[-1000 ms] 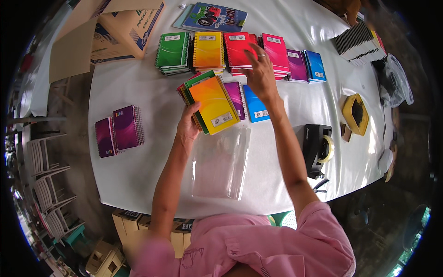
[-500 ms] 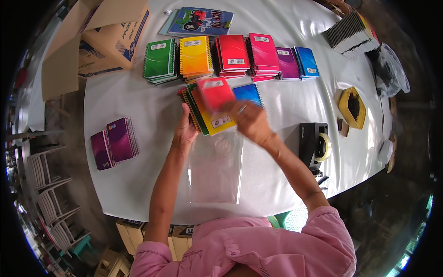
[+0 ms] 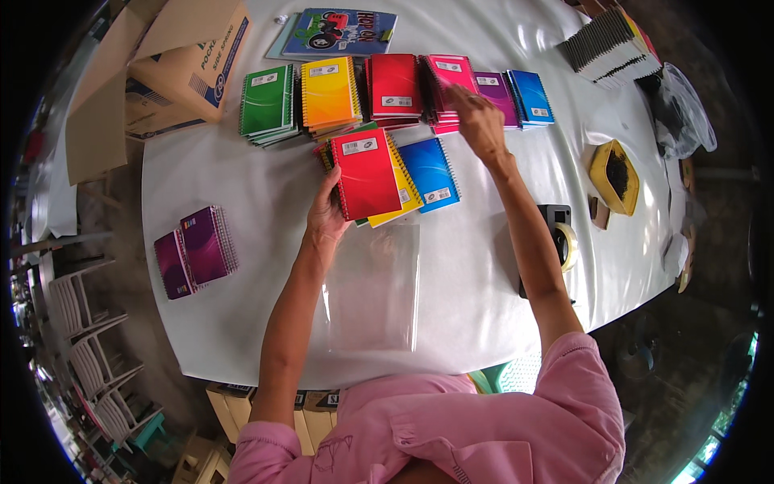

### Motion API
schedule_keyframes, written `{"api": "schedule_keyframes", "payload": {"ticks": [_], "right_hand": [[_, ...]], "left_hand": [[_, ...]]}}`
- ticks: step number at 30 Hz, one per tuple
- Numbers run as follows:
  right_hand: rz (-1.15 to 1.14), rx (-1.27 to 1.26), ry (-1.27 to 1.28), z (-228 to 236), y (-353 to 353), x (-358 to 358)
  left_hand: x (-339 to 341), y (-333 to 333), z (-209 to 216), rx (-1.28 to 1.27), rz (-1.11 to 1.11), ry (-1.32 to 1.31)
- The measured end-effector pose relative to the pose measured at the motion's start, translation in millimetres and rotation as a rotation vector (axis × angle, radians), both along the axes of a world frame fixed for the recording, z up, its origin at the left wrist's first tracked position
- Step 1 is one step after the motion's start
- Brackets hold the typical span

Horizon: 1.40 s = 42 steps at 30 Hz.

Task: The person repeatedly places spiral-bound notebooks into clear plastic sleeves and seals them with tape. They handle notebooks of various colors, aligning them in the sleeves and using a tape dispenser to seal the edges. The wrapped notebooks are set aside on the table.

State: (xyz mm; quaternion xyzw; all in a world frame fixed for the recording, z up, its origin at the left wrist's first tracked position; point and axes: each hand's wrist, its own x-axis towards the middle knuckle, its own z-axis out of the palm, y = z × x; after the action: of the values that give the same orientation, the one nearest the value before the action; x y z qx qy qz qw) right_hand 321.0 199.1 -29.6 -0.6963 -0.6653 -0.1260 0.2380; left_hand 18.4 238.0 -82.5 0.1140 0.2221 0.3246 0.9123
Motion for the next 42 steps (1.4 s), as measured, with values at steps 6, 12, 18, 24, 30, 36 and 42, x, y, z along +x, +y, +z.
{"api": "schedule_keyframes", "payload": {"ticks": [6, 12, 18, 24, 30, 36, 42], "right_hand": [[0.653, -0.087, 0.986, 108.7, -30.9, -23.2], [0.676, -0.353, 0.602, 61.5, -19.0, -42.4], [-0.909, -0.176, 0.325, -10.3, -20.0, 172.7], [-0.848, -0.215, 0.407, -7.4, -41.4, 223.1], [0.445, -0.4, 0.631, 175.4, -44.7, 47.6], [0.454, -0.605, 0.28, 123.4, -63.0, -116.4], [0.114, -0.5, 1.758, 68.2, -207.9, -132.7]], "left_hand": [[3.7, -5.4, -19.5, -0.043, -0.089, -0.06], [26.8, -25.9, -11.0, -0.025, -0.256, -0.111], [39.1, -39.7, -7.0, -0.008, -0.274, -0.05], [42.0, -34.8, 3.7, 0.102, -0.231, 0.026], [24.6, -41.5, 8.6, 0.15, -0.289, 0.042], [-0.9, -83.9, 7.3, 0.212, -0.364, -0.118], [-41.0, -128.1, 54.5, 0.329, -0.468, 0.038]]}}
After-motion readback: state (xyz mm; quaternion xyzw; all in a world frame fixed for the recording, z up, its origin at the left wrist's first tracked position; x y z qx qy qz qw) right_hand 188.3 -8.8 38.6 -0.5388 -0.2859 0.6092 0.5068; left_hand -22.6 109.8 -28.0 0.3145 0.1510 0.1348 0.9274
